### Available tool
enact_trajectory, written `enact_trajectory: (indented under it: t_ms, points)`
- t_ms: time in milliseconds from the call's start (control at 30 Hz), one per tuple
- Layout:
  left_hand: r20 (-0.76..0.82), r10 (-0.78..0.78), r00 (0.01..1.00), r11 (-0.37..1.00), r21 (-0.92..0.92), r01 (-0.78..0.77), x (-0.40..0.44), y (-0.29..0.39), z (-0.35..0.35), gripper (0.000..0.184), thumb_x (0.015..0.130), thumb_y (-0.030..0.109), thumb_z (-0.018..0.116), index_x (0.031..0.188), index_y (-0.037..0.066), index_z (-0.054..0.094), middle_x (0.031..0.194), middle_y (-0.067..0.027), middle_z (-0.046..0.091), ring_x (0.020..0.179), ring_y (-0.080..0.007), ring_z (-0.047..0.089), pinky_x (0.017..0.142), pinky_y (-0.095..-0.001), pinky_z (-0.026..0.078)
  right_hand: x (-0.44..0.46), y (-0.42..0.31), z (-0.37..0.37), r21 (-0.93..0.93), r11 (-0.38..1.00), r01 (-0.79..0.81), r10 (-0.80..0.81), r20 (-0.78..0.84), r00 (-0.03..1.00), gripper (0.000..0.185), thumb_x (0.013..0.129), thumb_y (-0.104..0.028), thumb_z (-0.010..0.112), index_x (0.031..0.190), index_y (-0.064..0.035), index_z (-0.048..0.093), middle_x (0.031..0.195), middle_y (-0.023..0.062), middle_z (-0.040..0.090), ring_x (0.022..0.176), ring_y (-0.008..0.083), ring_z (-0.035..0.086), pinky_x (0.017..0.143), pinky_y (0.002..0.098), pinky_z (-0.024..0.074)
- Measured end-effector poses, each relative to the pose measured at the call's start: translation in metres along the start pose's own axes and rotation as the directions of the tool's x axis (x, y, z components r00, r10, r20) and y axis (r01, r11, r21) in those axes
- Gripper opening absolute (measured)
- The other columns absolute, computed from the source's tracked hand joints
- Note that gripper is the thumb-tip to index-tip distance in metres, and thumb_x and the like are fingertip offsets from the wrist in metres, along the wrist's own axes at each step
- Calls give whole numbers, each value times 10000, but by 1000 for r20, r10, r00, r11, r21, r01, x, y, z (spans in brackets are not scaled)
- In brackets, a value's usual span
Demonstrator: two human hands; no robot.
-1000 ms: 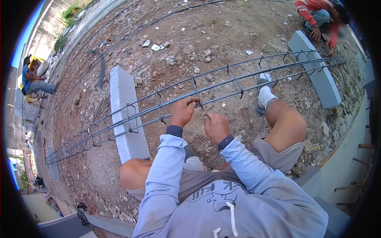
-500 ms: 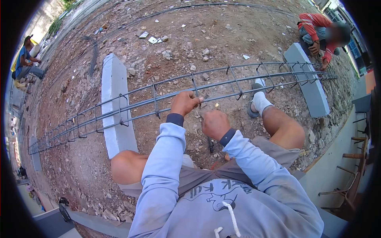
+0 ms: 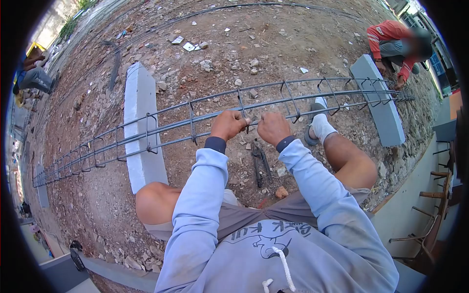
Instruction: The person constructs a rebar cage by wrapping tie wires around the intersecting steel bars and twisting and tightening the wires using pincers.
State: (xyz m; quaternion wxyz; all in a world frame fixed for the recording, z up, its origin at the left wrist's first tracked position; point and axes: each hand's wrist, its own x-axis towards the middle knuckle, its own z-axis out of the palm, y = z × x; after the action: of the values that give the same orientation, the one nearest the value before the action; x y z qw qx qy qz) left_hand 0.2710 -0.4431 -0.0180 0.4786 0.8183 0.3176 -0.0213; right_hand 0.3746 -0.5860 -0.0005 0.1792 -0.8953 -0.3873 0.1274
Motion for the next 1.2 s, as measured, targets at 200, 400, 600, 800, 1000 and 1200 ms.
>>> enact_trajectory:
  t_ms: [200, 400, 600, 800, 1000, 1200]
  points:
    - [-35, 33, 999, 995, 94, -30, -3, 5, -2, 366, 786, 337, 729, 619, 33, 612, 597, -49, 621, 557, -136, 558, 543, -314, 431, -36, -4, 31, 305, 938, 167, -212, 122, 970, 247, 806, -183, 536, 792, 35, 652, 742, 229, 651, 705, 365, 656, 654, 471, 528]
    - [-31, 33, 999, 995, 96, -30, -4, 6, -3, 346, 788, 335, 729, 667, 31, 617, 633, -62, 635, 579, -145, 576, 558, -315, 440, -37, 26, 26, 718, 276, -639, -136, 688, 713, 354, 932, -320, 502, 961, 15, 613, 702, 84, 622, 614, 169, 637, 529, 296, 512]
    - [-21, 22, 1000, 999, 38, -21, -4, -1, 1, 387, 745, 406, 725, 684, 38, 621, 660, -138, 628, 642, -285, 611, 612, -399, 457, -44, 106, 126, -159, 979, -126, 185, 450, 873, 476, 893, -444, 537, 1098, -15, 560, 958, 195, 617, 900, 310, 648, 739, 423, 532]
    - [-327, -46, 944, 999, -23, 41, -23, 10, 14, 341, 782, 375, 698, 767, 40, 640, 750, -132, 656, 760, -311, 618, 716, -411, 456, -68, 69, 204, -218, 915, -340, 400, 373, 837, 433, 827, -302, 637, 1131, -40, 476, 1154, 198, 475, 1001, 411, 604, 876, 470, 490]
    - [-584, -209, 785, 947, -321, 13, -56, 25, 33, 292, 862, 289, 628, 918, 3, 612, 875, -146, 636, 821, -279, 615, 742, -401, 462, -73, 99, 199, -160, 947, -279, 321, 426, 846, 442, 741, -231, 633, 1111, -3, 555, 1075, 216, 573, 1015, 413, 596, 888, 415, 491]
    - [4, -481, 877, 311, -934, 175, -55, 11, 78, 344, 951, 346, 523, 1001, 9, 576, 772, -46, 607, 673, -146, 562, 628, -288, 462, -58, 107, 136, 239, 781, -577, 384, 544, 746, 378, 703, -191, 648, 1008, 27, 605, 949, 206, 641, 916, 351, 626, 791, 388, 505]
